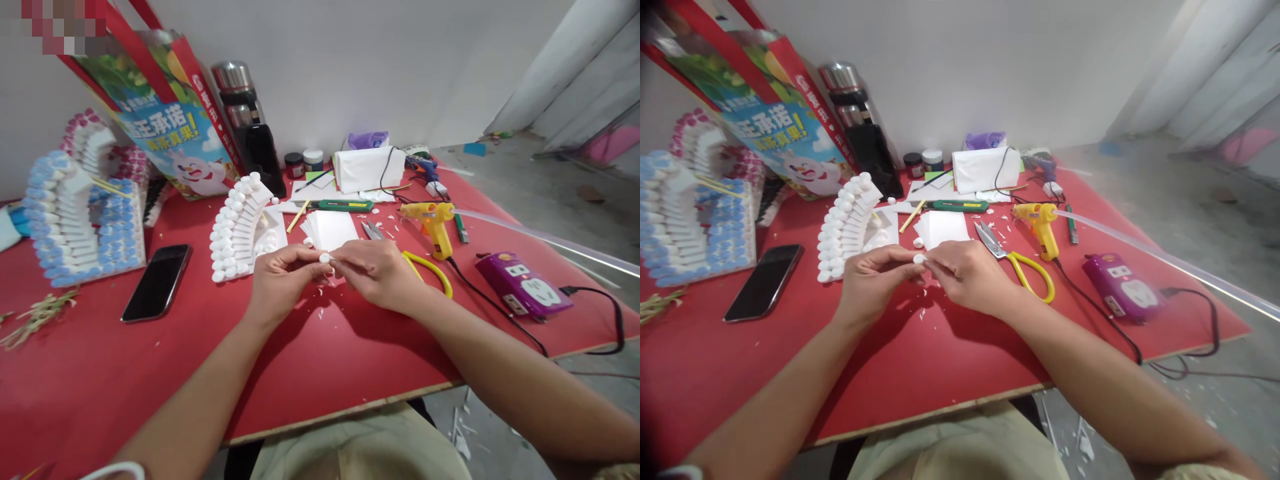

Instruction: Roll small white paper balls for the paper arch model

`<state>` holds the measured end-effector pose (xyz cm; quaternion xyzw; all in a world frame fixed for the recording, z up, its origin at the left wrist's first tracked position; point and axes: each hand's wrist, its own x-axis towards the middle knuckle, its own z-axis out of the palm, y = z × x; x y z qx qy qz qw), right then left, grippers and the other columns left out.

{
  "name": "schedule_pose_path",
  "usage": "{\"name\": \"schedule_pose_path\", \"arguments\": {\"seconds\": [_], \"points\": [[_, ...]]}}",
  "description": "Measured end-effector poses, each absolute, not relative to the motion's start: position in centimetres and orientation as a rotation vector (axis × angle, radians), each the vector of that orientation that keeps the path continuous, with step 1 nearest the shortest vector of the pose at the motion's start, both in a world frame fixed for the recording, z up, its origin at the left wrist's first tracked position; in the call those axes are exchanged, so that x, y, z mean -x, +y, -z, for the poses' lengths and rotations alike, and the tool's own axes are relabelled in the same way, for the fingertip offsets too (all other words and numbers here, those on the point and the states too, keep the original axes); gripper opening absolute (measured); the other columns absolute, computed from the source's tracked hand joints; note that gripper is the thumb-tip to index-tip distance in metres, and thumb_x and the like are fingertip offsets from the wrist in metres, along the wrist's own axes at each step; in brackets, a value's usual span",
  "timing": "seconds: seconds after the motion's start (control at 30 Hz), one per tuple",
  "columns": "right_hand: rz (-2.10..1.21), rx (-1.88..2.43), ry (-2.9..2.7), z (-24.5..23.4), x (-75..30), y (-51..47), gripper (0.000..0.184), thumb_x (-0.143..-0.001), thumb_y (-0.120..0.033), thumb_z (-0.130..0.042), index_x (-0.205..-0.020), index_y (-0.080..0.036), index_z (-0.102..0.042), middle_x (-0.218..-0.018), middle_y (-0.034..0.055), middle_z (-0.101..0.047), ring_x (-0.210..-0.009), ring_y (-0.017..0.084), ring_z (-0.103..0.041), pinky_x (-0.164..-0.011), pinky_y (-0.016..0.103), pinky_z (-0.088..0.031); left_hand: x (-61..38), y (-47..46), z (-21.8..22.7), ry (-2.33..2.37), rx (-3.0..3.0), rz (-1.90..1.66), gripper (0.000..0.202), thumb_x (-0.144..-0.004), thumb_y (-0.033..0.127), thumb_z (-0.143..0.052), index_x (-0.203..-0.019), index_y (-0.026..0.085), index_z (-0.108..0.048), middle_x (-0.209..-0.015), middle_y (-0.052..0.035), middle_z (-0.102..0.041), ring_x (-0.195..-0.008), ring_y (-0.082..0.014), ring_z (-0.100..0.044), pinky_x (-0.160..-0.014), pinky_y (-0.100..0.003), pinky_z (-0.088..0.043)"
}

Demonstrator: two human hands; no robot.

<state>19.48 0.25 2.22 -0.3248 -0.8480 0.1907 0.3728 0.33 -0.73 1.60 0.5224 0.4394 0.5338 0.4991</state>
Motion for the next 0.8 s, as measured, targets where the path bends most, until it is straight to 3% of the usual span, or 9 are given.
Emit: {"name": "schedule_pose_path", "arguments": {"seconds": [0.17, 0.4, 0.6, 0.8], "points": [[-0.482, 0.800, -2.188, -2.13, -19.65, 0.32, 0.025, -0.100, -0.017, -0.050, -0.078, -0.019, -0.063, -0.069, 0.0002, -0.061, -0.062, 0.011, -0.053, -0.063, 0.026, -0.038, 0.12, -0.62, -2.02, 1.040, -1.298, -1.186, 0.020, -0.070, 0.018, -0.088, -0.089, 0.018, -0.084, -0.068, -0.0030, -0.077, -0.055, -0.0176, -0.073, -0.061, -0.030, -0.063], [-0.549, 0.921, -2.112, -1.95, -19.13, 0.26, 0.030, -0.101, -0.025, -0.051, -0.075, -0.017, -0.064, -0.072, 0.0042, -0.067, -0.065, 0.014, -0.057, -0.065, 0.028, -0.040, -0.64, -1.14, -1.85, 1.090, -1.275, -1.243, 0.015, -0.076, 0.022, -0.085, -0.089, 0.016, -0.083, -0.071, -0.0044, -0.078, -0.058, -0.0190, -0.073, -0.063, -0.032, -0.064], [-0.998, 1.034, -1.981, -2.05, -19.41, 0.92, 0.033, -0.100, -0.033, -0.056, -0.075, -0.016, -0.068, -0.063, 0.0003, -0.064, -0.055, 0.011, -0.052, -0.057, 0.025, -0.038, -0.02, -0.49, -1.56, 0.973, -1.316, -1.042, 0.025, -0.086, 0.031, -0.078, -0.105, 0.015, -0.081, -0.074, -0.0059, -0.078, -0.063, -0.0197, -0.075, -0.067, -0.033, -0.065], [-0.665, 1.185, -2.010, -2.06, -19.01, 0.70, 0.037, -0.097, -0.035, -0.059, -0.066, -0.016, -0.065, -0.054, -0.0012, -0.055, -0.052, 0.010, -0.043, -0.056, 0.027, -0.031, -0.39, -0.95, -1.68, 1.054, -1.339, -1.073, 0.024, -0.089, 0.036, -0.074, -0.103, 0.016, -0.077, -0.072, -0.0038, -0.073, -0.061, -0.0184, -0.070, -0.057, -0.031, -0.063]]}}
